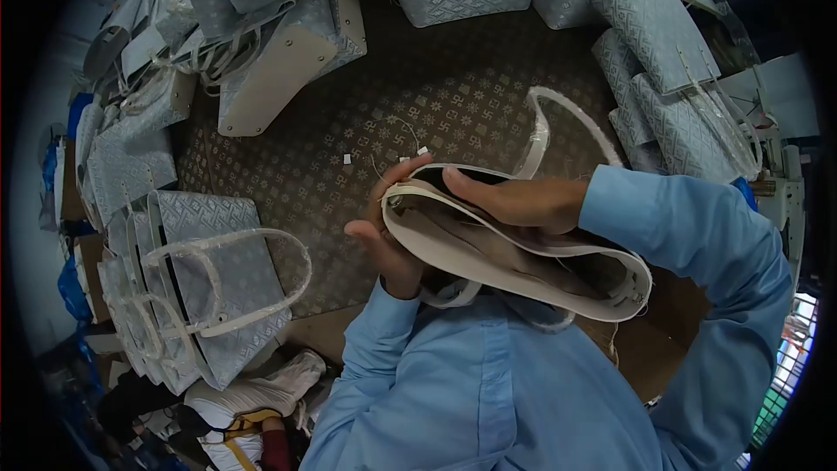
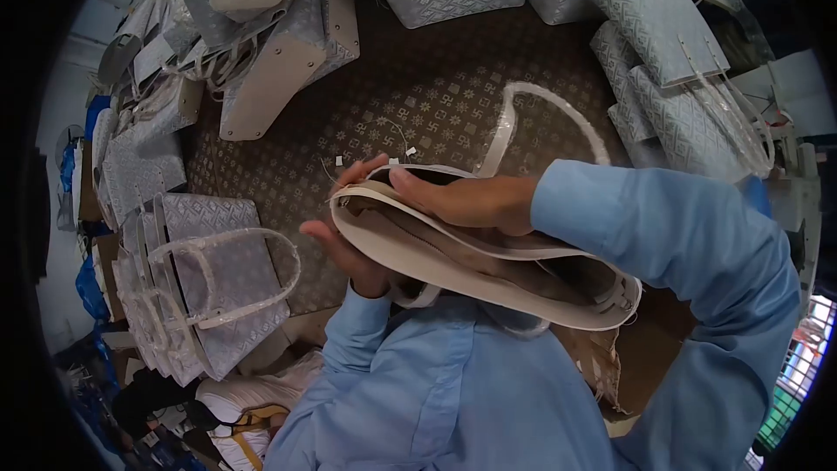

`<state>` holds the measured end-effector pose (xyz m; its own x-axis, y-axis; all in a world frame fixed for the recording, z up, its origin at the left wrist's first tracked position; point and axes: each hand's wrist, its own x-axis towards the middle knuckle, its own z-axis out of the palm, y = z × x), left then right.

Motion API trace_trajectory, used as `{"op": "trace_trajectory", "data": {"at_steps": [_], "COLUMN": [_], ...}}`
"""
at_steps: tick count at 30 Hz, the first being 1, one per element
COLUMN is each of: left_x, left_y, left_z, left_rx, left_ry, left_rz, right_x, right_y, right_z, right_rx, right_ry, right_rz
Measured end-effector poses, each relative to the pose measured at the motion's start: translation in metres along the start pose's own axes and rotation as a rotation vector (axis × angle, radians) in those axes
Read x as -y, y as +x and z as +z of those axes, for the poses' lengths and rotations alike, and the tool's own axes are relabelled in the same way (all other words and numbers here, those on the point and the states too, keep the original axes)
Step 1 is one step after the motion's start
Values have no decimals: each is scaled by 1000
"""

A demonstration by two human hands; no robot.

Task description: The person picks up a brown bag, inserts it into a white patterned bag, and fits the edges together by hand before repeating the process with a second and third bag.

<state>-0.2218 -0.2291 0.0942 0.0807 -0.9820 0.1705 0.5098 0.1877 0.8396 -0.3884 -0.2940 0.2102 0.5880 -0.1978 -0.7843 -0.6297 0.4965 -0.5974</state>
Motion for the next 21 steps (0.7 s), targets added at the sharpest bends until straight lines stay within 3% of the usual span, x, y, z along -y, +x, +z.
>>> {"op": "trace_trajectory", "data": {"at_steps": [1,4,5,6,8,10,12,14,16,18,19,21], "left_x": [1,-3,-4,-6,-8,-7,-7,-2,5,2,1,-2], "left_y": [1,8,12,17,24,28,36,40,37,32,31,25], "left_z": [-1,-10,-15,-23,-30,-31,-34,-40,-39,-35,-34,-35], "left_rx": [-9,42,18,127,260,291,334,485,484,397,378,311], "left_ry": [-60,-112,-128,-2,96,74,65,128,73,-132,-152,-218], "left_rz": [-46,-161,-164,-152,-145,-107,-46,-53,-42,-282,-286,-222], "right_x": [3,2,8,8,-17,-79,-171,-260,-281,-253,-240,-207], "right_y": [3,2,-19,-38,-82,-124,-161,-146,-89,-10,-6,-5], "right_z": [-1,-11,-13,-12,-16,-8,9,65,112,133,130,110], "right_rx": [39,-134,-170,-192,-384,-763,-1151,-1418,-1221,-1745,-1740,-1514], "right_ry": [95,94,-54,-197,-431,-135,31,434,790,1282,1295,1433], "right_rz": [59,25,-37,-98,-401,-590,-483,-388,-737,-735,-749,-1002]}}
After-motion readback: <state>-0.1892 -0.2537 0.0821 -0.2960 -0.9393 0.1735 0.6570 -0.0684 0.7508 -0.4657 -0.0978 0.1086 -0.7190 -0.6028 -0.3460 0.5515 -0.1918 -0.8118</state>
